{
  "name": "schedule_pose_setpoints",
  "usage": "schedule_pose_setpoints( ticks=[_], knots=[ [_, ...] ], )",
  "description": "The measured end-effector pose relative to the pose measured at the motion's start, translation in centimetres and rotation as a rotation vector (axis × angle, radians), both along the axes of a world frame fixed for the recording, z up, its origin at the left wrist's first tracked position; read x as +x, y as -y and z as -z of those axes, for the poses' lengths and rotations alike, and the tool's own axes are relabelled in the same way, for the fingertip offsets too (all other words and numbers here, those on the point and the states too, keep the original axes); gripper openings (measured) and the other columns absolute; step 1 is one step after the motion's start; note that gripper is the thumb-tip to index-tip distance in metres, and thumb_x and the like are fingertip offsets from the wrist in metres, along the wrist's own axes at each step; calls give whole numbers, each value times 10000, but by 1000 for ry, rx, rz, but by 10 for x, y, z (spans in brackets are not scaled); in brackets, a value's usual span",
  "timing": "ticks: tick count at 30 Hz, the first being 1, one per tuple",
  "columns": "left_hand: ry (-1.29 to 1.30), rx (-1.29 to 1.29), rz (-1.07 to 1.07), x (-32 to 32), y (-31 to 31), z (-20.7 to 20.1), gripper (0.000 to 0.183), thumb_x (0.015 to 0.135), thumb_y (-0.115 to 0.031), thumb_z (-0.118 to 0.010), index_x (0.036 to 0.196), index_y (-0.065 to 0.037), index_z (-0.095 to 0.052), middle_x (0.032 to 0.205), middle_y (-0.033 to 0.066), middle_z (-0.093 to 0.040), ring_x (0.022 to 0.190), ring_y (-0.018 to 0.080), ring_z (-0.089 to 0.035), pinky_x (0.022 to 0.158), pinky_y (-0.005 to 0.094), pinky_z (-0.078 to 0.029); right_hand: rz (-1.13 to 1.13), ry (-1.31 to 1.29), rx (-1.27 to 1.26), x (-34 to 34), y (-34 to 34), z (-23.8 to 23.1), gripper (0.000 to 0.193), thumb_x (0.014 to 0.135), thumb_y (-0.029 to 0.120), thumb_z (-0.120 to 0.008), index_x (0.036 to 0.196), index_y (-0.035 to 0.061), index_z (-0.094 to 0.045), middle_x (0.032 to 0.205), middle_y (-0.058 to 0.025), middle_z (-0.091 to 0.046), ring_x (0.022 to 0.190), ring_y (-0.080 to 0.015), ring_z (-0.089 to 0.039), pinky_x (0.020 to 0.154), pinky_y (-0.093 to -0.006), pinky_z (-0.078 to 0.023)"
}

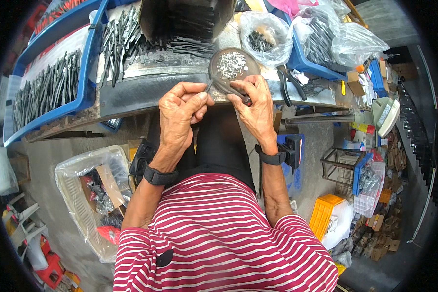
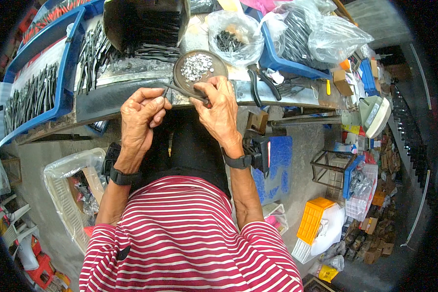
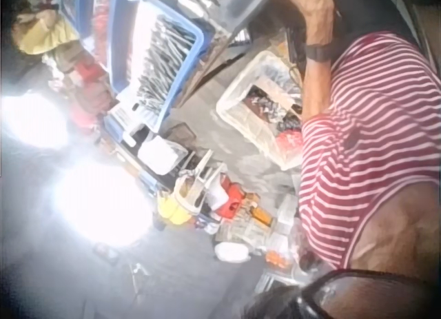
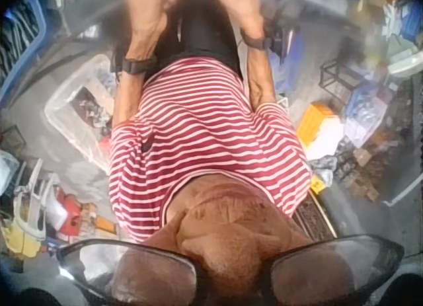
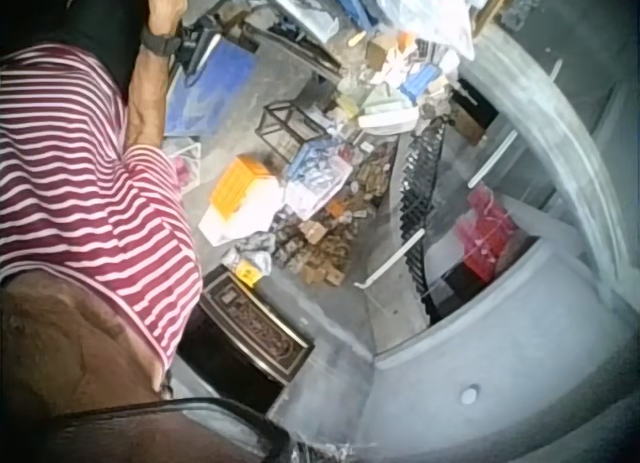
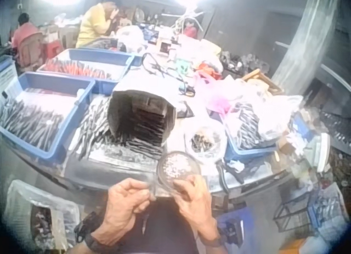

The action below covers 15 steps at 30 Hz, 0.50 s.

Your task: The person assembles metal components by fitting small pins from a dish onto metal strips using a handheld metal tool.

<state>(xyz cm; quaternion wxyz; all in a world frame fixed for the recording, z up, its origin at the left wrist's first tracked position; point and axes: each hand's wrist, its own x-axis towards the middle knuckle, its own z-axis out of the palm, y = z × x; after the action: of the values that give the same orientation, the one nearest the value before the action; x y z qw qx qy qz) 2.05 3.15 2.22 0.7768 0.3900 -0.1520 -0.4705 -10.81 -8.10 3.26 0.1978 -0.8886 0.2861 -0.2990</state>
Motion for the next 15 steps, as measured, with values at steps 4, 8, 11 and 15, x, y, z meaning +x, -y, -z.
schedule_pose_setpoints(
  ticks=[4,8,11,15],
  knots=[
    [-1,9,19,-3,5,1,132,783,3,-553,908,41,-534,709,106,-597,494,46,-432,406,137,-297,-12,60,152,-2,3,1,241,615,41,-674,840,22,-590,833,-110,-491,796,-263,-493,684,-348,-402],
    [6,25,43,-4,6,0,146,786,-6,-553,926,27,-534,724,111,-592,490,53,-423,408,145,-312,-10,67,184,-1,3,0,228,612,38,-673,821,18,-583,824,-112,-494,793,-262,-492,682,-345,-400],
    [15,34,50,-4,7,0,146,786,-4,-549,927,28,-531,724,110,-590,491,52,-424,409,144,-312,-26,72,184,-1,4,1,220,610,26,-670,809,16,-577,816,-109,-496,785,-261,-493,675,-343,-399],
    [4,37,57,-4,6,0,144,787,-3,-547,926,29,-530,723,109,-590,493,52,-426,409,144,-312,-35,59,120,-1,4,4,221,605,11,-669,807,10,-576,807,-109,-497,779,-262,-498,668,-339,-401]
  ],
)
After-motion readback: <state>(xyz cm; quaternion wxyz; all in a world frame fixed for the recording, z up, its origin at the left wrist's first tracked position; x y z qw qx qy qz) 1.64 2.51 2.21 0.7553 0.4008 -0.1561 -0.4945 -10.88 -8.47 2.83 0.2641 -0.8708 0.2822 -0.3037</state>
